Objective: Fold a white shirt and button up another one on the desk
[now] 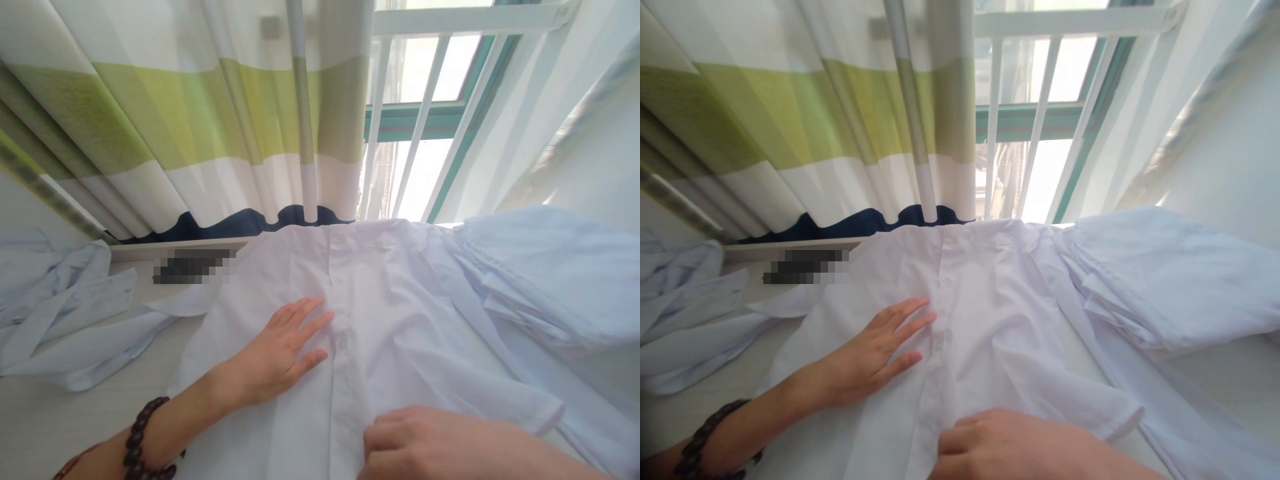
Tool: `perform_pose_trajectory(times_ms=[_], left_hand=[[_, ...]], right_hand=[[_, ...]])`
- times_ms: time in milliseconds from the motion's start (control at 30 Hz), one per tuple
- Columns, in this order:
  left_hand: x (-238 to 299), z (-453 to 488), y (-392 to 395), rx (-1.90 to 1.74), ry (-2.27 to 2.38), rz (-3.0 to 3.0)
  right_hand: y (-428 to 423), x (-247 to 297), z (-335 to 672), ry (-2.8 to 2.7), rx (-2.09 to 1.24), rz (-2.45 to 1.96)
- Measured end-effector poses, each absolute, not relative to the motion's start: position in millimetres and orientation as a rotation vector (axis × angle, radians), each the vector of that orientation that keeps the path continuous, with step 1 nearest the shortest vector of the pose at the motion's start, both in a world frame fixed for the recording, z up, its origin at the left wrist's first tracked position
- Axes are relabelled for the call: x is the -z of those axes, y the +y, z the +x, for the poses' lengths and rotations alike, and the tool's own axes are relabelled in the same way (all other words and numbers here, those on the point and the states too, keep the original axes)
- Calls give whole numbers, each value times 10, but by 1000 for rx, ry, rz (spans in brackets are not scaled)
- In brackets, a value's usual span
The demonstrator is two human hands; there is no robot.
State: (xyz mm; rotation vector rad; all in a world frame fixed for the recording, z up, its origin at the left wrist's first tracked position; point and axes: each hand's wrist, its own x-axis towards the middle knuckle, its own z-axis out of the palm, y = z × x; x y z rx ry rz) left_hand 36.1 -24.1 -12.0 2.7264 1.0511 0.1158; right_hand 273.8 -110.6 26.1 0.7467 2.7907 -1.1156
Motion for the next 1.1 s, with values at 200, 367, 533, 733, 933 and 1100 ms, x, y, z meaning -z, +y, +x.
perform_pose_trajectory(times_ms=[200,367,533,733,933,1100], left_hand=[[248,305,-246,27,1106,2791],[74,388,-157,-135,1196,2702],[-167,812,-320,-336,1052,2786],[113,1416,-863,-210,409,2974],[400,1515,-897,-163,260,2909],[358,1367,-854,-181,169,2748]], right_hand=[[-944,-196,3004,2868,1062,1241],[-751,-109,3209,2925,799,1546],[-596,-157,3582,2850,375,1878],[-414,197,4093,2633,46,1886],[-284,445,4101,2557,-115,1953],[-365,311,4017,2567,-309,1929]])
